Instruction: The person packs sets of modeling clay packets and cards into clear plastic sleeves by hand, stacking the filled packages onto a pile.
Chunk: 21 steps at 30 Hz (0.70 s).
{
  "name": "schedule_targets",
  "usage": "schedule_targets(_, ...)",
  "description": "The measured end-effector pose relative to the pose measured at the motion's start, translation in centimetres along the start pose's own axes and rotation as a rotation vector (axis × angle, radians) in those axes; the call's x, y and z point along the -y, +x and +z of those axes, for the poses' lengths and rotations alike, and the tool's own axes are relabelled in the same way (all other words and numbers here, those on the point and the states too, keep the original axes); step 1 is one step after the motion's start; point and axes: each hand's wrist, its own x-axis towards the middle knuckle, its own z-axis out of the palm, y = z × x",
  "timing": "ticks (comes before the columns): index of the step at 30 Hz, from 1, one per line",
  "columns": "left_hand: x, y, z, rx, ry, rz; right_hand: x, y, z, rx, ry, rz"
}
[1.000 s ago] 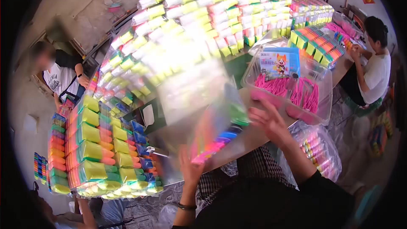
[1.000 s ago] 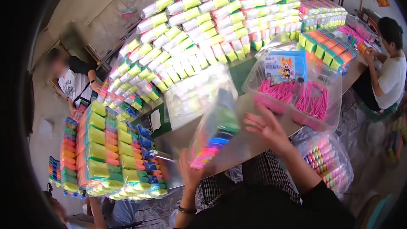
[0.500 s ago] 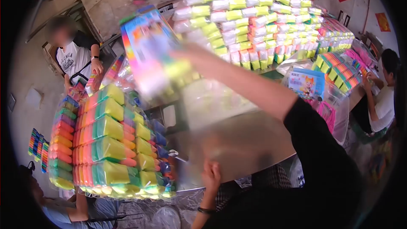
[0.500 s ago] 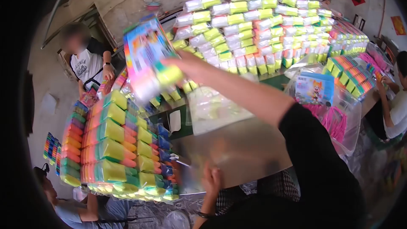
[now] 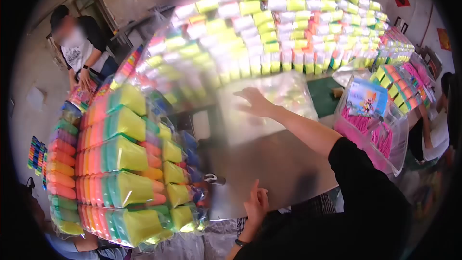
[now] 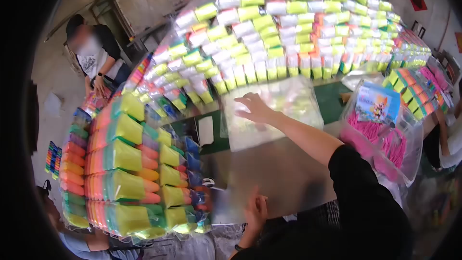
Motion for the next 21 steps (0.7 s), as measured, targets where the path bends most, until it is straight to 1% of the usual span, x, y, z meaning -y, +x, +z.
schedule_targets(2, 0.0, -0.1, 0.2, 0.025, -0.023, -0.06, -1.9, -5.1, 1.3, 0.221, -0.247, 0.252)
schedule_targets(3, 0.1, -0.2, 0.1, 0.024, -0.048, -0.087, -2.2, -6.0, 1.2, 0.307, -0.362, 0.233)
schedule_targets(5, 0.3, -0.2, 0.3, 0.035, -0.047, -0.095, -1.9, -5.7, 0.6, 0.197, -0.344, 0.291)
schedule_targets(6, 0.2, -0.2, 0.2, 0.029, -0.042, -0.077, -4.3, -5.7, 2.2, 0.139, -0.405, 0.202)
schedule_targets(7, -0.1, 0.0, 0.0, 0.039, -0.003, -0.081, -4.4, -5.5, 2.2, 0.144, -0.398, 0.214)
schedule_targets(9, -0.9, 0.2, -0.1, 0.028, -0.001, -0.088, -4.5, -5.1, 2.0, 0.063, -0.233, 0.357)
schedule_targets(10, -1.2, 0.5, 0.0, 0.007, -0.001, -0.088, -5.1, -5.1, 1.6, 0.064, -0.232, 0.358)
schedule_targets(12, -0.5, 0.3, 0.2, 0.005, -0.007, -0.075, -6.2, -5.9, 1.0, -0.167, -0.119, 0.039)
schedule_targets(13, -0.3, 0.1, 0.2, 0.002, -0.016, -0.059, -7.7, -5.8, 1.1, -0.144, 0.088, 0.115)
schedule_targets(14, -0.4, 0.1, -0.2, 0.053, 0.039, -0.065, -9.1, -5.8, 1.2, -0.139, 0.291, 0.195)
schedule_targets(16, 2.1, -1.2, -0.5, -0.045, -0.17, -0.123, -9.6, -5.7, 1.1, 0.175, 0.446, 0.3)
schedule_targets(18, -2.8, 1.6, -3.2, -0.36, -0.123, 0.063, 0.2, -9.4, -3.0, 0.521, 0.049, 0.135)
schedule_targets(19, -6.0, 3.1, -4.0, -0.37, -0.17, 0.111, 5.5, -11.2, -5.4, 0.666, -0.126, 0.008)
schedule_targets(20, -8.3, 4.5, -4.6, -0.38, -0.214, 0.159, 7.2, -13.8, -4.5, 0.682, -0.11, 0.011)
schedule_targets(21, -9.0, 5.8, -4.8, -0.2, -0.15, 0.116, 8.2, -16.1, -3.7, 0.591, -0.164, -0.06)
